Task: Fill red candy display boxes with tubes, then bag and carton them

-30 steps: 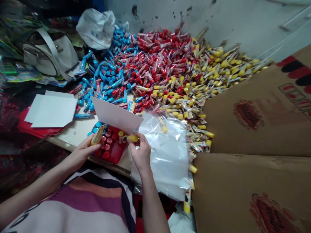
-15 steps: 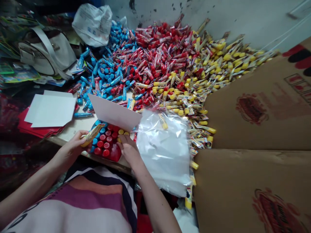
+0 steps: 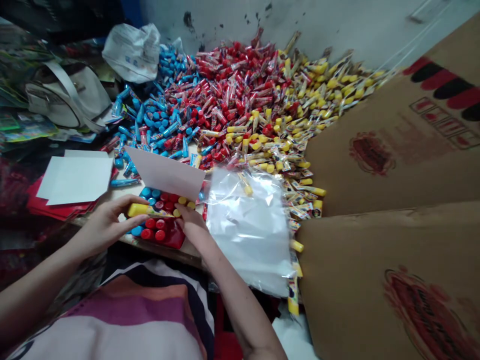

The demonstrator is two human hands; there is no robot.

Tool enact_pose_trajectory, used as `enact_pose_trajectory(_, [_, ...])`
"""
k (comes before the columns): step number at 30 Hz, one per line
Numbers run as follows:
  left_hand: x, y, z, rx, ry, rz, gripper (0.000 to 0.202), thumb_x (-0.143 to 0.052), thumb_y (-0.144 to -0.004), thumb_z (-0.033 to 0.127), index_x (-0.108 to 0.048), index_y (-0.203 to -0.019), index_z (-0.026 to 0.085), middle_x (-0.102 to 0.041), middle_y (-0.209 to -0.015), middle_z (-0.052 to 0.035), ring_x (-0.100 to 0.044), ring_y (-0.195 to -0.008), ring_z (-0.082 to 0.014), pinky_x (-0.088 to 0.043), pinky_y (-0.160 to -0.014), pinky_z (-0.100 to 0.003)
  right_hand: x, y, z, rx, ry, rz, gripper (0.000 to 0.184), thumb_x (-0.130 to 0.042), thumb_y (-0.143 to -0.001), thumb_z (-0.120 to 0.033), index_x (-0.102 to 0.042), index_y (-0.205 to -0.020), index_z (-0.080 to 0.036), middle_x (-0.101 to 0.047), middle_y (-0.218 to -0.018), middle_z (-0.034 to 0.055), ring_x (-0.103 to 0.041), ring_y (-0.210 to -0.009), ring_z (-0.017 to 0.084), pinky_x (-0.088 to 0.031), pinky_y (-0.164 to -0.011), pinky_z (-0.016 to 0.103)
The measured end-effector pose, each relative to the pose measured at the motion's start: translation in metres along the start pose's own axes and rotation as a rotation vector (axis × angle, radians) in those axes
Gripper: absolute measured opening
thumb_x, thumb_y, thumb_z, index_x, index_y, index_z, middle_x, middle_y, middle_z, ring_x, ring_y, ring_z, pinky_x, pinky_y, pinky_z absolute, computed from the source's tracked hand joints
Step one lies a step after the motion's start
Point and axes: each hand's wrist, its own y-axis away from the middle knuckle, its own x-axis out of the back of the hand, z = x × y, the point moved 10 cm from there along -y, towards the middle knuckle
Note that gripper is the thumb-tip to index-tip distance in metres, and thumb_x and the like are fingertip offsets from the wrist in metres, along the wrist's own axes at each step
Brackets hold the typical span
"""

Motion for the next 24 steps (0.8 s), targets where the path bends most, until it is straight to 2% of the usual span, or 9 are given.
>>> enact_pose_trajectory(3, [-0.035, -0.013, 0.017, -0.134, -0.251, -0.128, 0.026, -0.060, -0.084, 0.037, -0.063, -0.101, 0.018, -0.067, -0.089, -0.0041, -0.060, -0.075, -0.0175, -0.045, -0.068, -0.027, 0.030, 0.020, 0.028, -0.091, -0.272, 0.165, 0.039, -0.052, -0.088, -0.022, -0.056, -0.127, -0.024, -0.070, -0.110, 0.0040, -0.070, -0.080, 0.015, -0.057, -0.072, 0.027])
enact_pose_trajectory(6, [-0.083, -0.032, 0.017, -0.242, -0.551, -0.265, 0.021, -0.059, -0.086, 0.032, -0.064, -0.100, 0.017, -0.066, -0.095, -0.0079, -0.062, -0.085, -0.0217, -0.046, -0.074, -0.030, 0.052, 0.052, 0.063, -0.256, -0.516, 0.382, 0.033, -0.051, -0.088, -0.032, -0.062, -0.117, -0.019, -0.071, -0.101, 0.0061, -0.069, -0.069, 0.015, -0.057, -0.060, 0.026])
enact_pose_trajectory(9, [-0.122, -0.050, 0.009, -0.361, -0.817, -0.358, 0.024, -0.063, -0.083, 0.026, -0.064, -0.105, 0.017, -0.065, -0.107, -0.0111, -0.059, -0.102, -0.0274, -0.043, -0.084, -0.035, 0.048, 0.075, 0.079, -0.325, -0.522, 0.426, 0.031, -0.052, -0.086, -0.035, -0.066, -0.107, -0.017, -0.072, -0.094, 0.0071, -0.069, -0.067, 0.016, -0.056, -0.061, 0.027])
enact_pose_trajectory(11, [-0.139, -0.058, 0.003, -0.425, -0.889, -0.427, 0.029, -0.065, -0.081, 0.023, -0.062, -0.109, 0.016, -0.064, -0.113, -0.0111, -0.056, -0.111, -0.0285, -0.040, -0.092, -0.037, 0.041, 0.085, 0.083, -0.337, -0.486, 0.414, 0.029, -0.052, -0.086, -0.034, -0.068, -0.104, -0.017, -0.073, -0.092, 0.0068, -0.069, -0.068, 0.017, -0.056, -0.066, 0.029])
enact_pose_trajectory(15, [-0.154, -0.061, -0.005, -0.501, -0.945, -0.518, 0.027, -0.065, -0.081, 0.025, -0.063, -0.106, 0.015, -0.064, -0.117, -0.0114, -0.053, -0.115, -0.0284, -0.032, -0.101, -0.039, 0.038, 0.098, 0.090, -0.371, -0.455, 0.426, 0.028, -0.052, -0.086, -0.033, -0.069, -0.103, -0.018, -0.074, -0.092, 0.0065, -0.070, -0.072, 0.017, -0.055, -0.072, 0.030])
enact_pose_trajectory(19, [-0.158, -0.053, -0.012, -0.537, -1.024, -0.498, 0.018, -0.064, -0.082, 0.024, -0.065, -0.097, 0.014, -0.063, -0.119, -0.0118, -0.050, -0.116, -0.0317, -0.031, -0.101, -0.044, 0.046, 0.100, 0.093, -0.367, -0.511, 0.460, 0.028, -0.053, -0.087, -0.034, -0.069, -0.103, -0.018, -0.073, -0.095, 0.0068, -0.070, -0.075, 0.018, -0.056, -0.072, 0.029])
enact_pose_trajectory(22, [-0.158, -0.048, -0.014, -0.567, -1.040, -0.445, 0.017, -0.062, -0.083, 0.021, -0.066, -0.099, 0.014, -0.062, -0.118, -0.0122, -0.050, -0.115, -0.0324, -0.035, -0.097, -0.046, 0.063, 0.091, 0.092, -0.329, -0.515, 0.478, 0.027, -0.053, -0.087, -0.034, -0.069, -0.102, -0.018, -0.073, -0.095, 0.0063, -0.070, -0.074, 0.017, -0.056, -0.069, 0.028])
enact_pose_trajectory(24, [-0.157, -0.046, -0.013, -0.575, -1.028, -0.416, 0.021, -0.063, -0.083, 0.023, -0.066, -0.102, 0.016, -0.063, -0.114, -0.0124, -0.053, -0.111, -0.0320, -0.039, -0.093, -0.045, 0.083, 0.077, 0.094, -0.299, -0.505, 0.510, 0.026, -0.053, -0.088, -0.035, -0.069, -0.101, -0.018, -0.073, -0.093, 0.0054, -0.070, -0.072, 0.017, -0.056, -0.067, 0.027])
